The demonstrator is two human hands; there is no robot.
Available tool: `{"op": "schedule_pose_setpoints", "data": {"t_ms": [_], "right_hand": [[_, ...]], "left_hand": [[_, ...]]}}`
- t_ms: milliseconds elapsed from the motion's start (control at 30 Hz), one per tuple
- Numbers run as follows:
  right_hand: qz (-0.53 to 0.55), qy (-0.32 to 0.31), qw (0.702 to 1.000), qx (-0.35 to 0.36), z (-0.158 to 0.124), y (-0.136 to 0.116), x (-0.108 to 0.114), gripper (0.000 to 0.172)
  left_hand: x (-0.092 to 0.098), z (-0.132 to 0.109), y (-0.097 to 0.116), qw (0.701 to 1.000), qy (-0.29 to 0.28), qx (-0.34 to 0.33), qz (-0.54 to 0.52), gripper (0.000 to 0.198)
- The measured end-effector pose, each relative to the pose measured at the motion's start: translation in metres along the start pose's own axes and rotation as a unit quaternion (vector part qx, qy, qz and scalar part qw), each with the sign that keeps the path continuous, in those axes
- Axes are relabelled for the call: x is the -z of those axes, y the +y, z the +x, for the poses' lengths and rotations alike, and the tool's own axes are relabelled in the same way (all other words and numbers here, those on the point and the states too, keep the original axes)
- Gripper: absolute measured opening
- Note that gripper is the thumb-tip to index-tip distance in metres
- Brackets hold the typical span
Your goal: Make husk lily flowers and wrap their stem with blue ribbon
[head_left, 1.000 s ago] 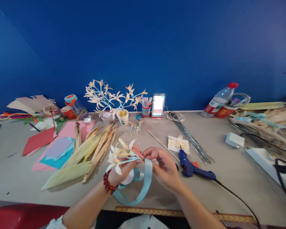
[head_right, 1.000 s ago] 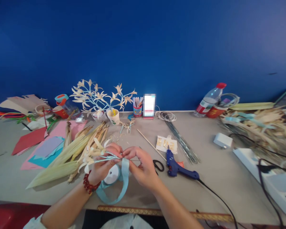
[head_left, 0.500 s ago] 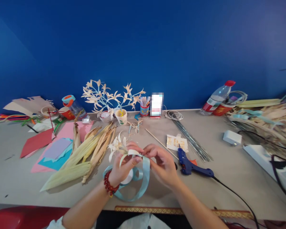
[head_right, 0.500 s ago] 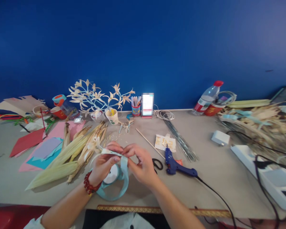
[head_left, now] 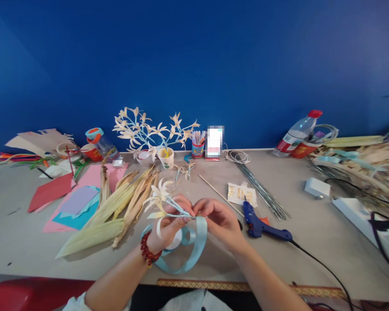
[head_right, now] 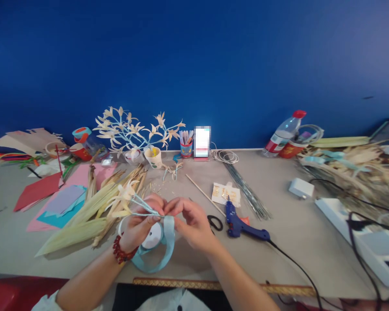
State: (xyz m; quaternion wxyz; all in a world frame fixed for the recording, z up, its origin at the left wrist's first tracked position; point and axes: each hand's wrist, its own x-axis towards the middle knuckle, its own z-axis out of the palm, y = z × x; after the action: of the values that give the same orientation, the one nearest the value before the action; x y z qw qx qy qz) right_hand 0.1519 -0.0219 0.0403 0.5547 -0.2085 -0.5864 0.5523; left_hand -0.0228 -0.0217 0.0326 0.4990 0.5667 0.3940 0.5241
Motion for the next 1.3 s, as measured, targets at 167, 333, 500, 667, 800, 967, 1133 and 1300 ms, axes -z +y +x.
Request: {"op": "schedule_pose_setpoints", "data": {"t_ms": [167,333,500,667,800,967,1133,1300], "right_hand": [[0.047,0.0,0.999,-0.026,0.001,0.0,-0.001,0.02],[-0.163,0.049,0.978,0.121,0.0,0.003,0.001,0.009],[-0.288,0.031,0.929,0.228,0.0,0.001,0.0,0.025],[-0.226,0.029,0.958,0.176,0.0,0.002,-0.001,0.018],[-0.18,0.01,0.975,0.129,-0.002,0.002,0.001,0.011],[-0.144,0.002,0.983,0.11,-0.003,0.002,0.0,0.007],[-0.083,0.017,0.994,0.072,-0.004,0.005,-0.002,0.007],[-0.138,0.049,0.981,0.125,-0.004,0.009,-0.002,0.009]], "left_hand": [[0.0,0.001,-0.004,0.999,-0.032,0.022,-0.036,0.029],[-0.011,0.007,0.003,0.996,0.008,-0.041,-0.081,0.021],[-0.011,0.008,0.004,0.991,0.006,-0.129,-0.03,0.005],[-0.003,0.009,0.011,0.985,-0.032,-0.17,0.025,0.008],[0.006,0.01,0.014,0.976,-0.072,-0.178,0.106,0.011],[0.015,0.01,0.011,0.959,-0.108,-0.201,0.167,0.013],[0.013,0.01,0.011,0.961,-0.114,-0.19,0.164,0.015],[0.008,0.01,0.006,0.967,-0.066,-0.194,0.152,0.013]]}}
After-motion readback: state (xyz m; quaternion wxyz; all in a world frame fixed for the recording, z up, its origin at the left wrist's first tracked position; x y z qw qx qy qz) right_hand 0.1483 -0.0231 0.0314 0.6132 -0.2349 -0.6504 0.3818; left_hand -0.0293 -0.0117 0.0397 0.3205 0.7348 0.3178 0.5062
